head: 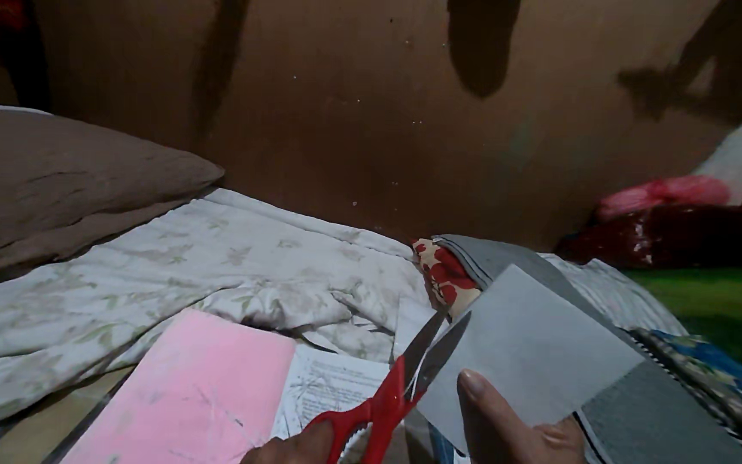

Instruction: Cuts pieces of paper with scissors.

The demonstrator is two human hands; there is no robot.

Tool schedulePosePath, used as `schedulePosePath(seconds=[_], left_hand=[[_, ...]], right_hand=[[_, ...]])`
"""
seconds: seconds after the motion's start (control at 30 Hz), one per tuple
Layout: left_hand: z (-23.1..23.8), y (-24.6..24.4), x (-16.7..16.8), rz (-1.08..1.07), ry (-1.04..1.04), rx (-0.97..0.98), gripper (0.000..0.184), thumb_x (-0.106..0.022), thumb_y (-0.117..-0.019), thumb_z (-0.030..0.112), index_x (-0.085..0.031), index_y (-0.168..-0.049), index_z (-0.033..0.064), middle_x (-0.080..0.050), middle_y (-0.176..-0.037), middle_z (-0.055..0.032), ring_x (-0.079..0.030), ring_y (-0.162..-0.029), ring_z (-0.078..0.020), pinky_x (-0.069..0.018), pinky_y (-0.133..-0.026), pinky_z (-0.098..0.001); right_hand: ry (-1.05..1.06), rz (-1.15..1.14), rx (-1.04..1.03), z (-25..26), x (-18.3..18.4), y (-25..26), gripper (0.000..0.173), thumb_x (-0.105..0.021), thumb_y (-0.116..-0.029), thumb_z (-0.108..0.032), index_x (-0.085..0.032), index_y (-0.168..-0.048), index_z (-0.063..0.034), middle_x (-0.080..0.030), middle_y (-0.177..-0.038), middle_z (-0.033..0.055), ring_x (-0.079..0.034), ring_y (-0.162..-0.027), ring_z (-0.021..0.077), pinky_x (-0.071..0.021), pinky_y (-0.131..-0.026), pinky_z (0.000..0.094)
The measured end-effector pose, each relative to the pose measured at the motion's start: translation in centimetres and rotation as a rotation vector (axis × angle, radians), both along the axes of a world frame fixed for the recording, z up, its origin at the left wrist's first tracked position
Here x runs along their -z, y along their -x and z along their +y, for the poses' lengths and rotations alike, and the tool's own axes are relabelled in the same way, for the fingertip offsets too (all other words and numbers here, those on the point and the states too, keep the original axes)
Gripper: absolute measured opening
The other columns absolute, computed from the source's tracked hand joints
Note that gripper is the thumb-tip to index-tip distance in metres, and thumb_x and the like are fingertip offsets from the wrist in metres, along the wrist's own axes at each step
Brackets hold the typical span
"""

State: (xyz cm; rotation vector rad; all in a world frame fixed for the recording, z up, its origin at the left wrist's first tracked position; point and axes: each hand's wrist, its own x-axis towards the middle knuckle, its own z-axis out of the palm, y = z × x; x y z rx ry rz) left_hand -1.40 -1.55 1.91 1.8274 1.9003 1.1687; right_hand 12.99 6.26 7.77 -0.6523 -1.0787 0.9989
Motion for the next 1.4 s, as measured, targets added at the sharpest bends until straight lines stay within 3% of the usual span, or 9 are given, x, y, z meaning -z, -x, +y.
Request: schedulePosePath(seconds=[0.57, 0.83, 1.0, 1.4], left_hand=[[-0.11, -0.45, 0.17, 0.049, -0.041, -0.033, 0.025, -0.067, -0.0894, 0.012, -0.066, -0.091, -0.0123, -0.066, -0.072, -0.0260, -0.067, -0.063, -0.0432, -0.0520, -0.057, -0.0560], [-0.11, -0.67, -0.02, 0.054, 0.000, -0.028, 0.025, -0.065, -0.0927, 0.013, -0.066, -0.091, -0.0122, -0.067, -0.073, -0.0266, -0.069, -0.067, -0.0447, -0.0525, -0.059, -0.0576], [-0.15, -0.46, 0.14, 0.042, -0.022, -0.034, 0.025, -0.068, -0.0884, 0.013, -0.067, -0.090, -0.0115, -0.066, -0.071, -0.0255, -0.067, -0.063, -0.0432, -0.0517, -0.057, -0.0564], [-0.24, -0.27, 0.14, 0.012, -0.030, -0.015, 0.026, -0.069, -0.0900, 0.015, -0.067, -0.088, -0.0111, -0.066, -0.070, -0.0252, -0.067, -0.063, -0.0427, -0.0516, -0.057, -0.0568]], right_hand=[[0.035, -0.025, 0.018, 0.12, 0.18, 0.12, 0.028, -0.056, -0.0847, 0.022, -0.058, -0.096, -0.0043, -0.074, -0.075, -0.0045, -0.073, -0.069, 0.0033, -0.0631, -0.068, 0.0207], [0.063, -0.027, 0.035, 0.17, 0.08, 0.30, 0.028, -0.057, -0.0853, 0.021, -0.056, -0.098, -0.0033, -0.073, -0.075, -0.0038, -0.072, -0.070, 0.0032, -0.0631, -0.068, 0.0210], [0.059, -0.039, 0.016, 0.10, 0.10, 0.19, 0.030, -0.058, -0.0836, 0.022, -0.055, -0.099, -0.0034, -0.073, -0.076, -0.0050, -0.073, -0.070, 0.0030, -0.0633, -0.068, 0.0206], [0.043, -0.054, -0.015, 0.04, 0.15, 0.18, 0.028, -0.057, -0.0848, 0.021, -0.057, -0.096, -0.0041, -0.074, -0.075, -0.0051, -0.072, -0.069, 0.0023, -0.0628, -0.068, 0.0202]])
